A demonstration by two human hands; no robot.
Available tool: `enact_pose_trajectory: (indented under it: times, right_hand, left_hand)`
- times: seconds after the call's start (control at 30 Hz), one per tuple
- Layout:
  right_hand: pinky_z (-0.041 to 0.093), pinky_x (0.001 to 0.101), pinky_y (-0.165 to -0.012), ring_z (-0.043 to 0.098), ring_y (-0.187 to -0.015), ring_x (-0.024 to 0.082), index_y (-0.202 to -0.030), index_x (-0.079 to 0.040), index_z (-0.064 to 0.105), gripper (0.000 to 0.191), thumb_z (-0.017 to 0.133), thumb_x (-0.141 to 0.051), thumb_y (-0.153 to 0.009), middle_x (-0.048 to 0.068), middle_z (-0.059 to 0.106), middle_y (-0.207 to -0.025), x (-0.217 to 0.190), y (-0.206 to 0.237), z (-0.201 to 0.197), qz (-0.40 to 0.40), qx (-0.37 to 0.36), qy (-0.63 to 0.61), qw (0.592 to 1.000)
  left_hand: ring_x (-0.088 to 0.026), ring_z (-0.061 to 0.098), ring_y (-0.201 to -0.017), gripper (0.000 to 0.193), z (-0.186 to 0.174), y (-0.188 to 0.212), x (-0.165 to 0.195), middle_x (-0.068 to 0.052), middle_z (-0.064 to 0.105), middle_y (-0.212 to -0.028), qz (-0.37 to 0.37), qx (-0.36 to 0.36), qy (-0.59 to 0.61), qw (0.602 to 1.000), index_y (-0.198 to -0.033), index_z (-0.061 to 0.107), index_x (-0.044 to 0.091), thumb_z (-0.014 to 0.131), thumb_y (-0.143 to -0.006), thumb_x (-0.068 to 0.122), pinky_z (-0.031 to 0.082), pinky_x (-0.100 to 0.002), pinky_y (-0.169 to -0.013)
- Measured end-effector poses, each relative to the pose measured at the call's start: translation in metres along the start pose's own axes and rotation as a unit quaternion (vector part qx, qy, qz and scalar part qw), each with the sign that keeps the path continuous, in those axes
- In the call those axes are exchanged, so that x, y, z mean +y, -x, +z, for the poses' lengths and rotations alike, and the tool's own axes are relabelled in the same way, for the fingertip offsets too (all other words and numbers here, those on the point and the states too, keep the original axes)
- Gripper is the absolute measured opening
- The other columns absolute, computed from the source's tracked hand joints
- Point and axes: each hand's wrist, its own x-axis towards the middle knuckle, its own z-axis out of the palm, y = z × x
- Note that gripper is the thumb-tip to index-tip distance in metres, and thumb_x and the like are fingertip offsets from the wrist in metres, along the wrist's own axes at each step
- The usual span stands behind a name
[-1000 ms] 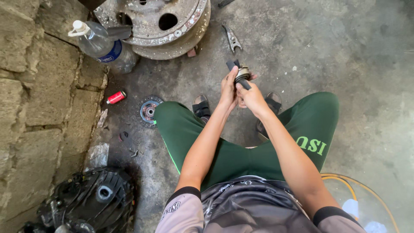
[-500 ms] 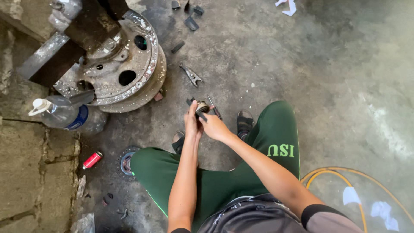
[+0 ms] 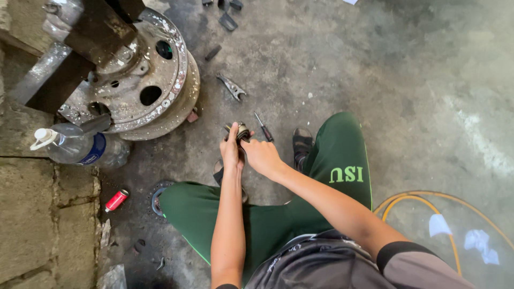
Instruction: The person sits on the workshop floor holding a metal housing and a rubber bushing. They repeatedly press, seat and reposition the bushing into the housing by hand, turning the parts over between attempts, and at times pick up a screwdriver lying nearby.
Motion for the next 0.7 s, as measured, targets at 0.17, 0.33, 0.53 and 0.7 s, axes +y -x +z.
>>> enact_pose_trajectory:
  times: [0.17,0.33,0.53,0.7]
  right_hand:
    - [0.056,0.0524,-0.062,0.072,-0.073,0.04,-0.113,-0.008,0.063,0.024,0.053,-0.011,-0.092,0.02,0.071,-0.09,-0.004,0.0,0.008,0.016,0.002,-0.007,1.0]
    - [0.056,0.0535,-0.068,0.072,-0.08,0.041,-0.117,-0.007,0.063,0.029,0.053,-0.007,-0.089,0.021,0.071,-0.096,-0.004,-0.002,0.006,0.024,-0.014,-0.041,0.999]
    - [0.055,0.054,-0.072,0.071,-0.086,0.043,-0.126,-0.005,0.062,0.044,0.06,-0.005,-0.082,0.021,0.071,-0.098,0.008,-0.001,0.007,0.015,0.014,-0.087,0.996]
    - [0.051,0.0493,-0.071,0.067,-0.078,0.039,-0.128,-0.009,0.066,0.029,0.057,-0.018,-0.102,0.02,0.069,-0.085,0.025,-0.009,0.003,0.064,-0.015,-0.22,0.973]
  left_hand:
    - [-0.026,0.071,-0.077,0.026,-0.003,0.002,0.004,-0.011,0.07,-0.091,0.006,-0.011,0.019,1.0,-0.1,0.066,-0.003,0.073,-0.096,0.022,0.063,-0.039,-0.073]
    - [-0.027,0.072,-0.079,0.028,0.002,0.008,0.013,-0.012,0.07,-0.091,0.011,-0.033,0.012,0.999,-0.102,0.065,-0.003,0.073,-0.097,0.024,0.061,-0.038,-0.074]
    - [-0.027,0.074,-0.084,0.037,-0.003,0.013,0.018,-0.014,0.073,-0.096,-0.003,-0.074,-0.019,0.997,-0.109,0.066,-0.001,0.066,-0.099,0.034,0.059,-0.035,-0.076]
    - [-0.02,0.071,-0.095,0.045,-0.015,-0.001,0.018,-0.01,0.075,-0.109,-0.048,-0.08,-0.014,0.996,-0.123,0.066,0.002,0.061,-0.102,0.042,0.056,-0.034,-0.084]
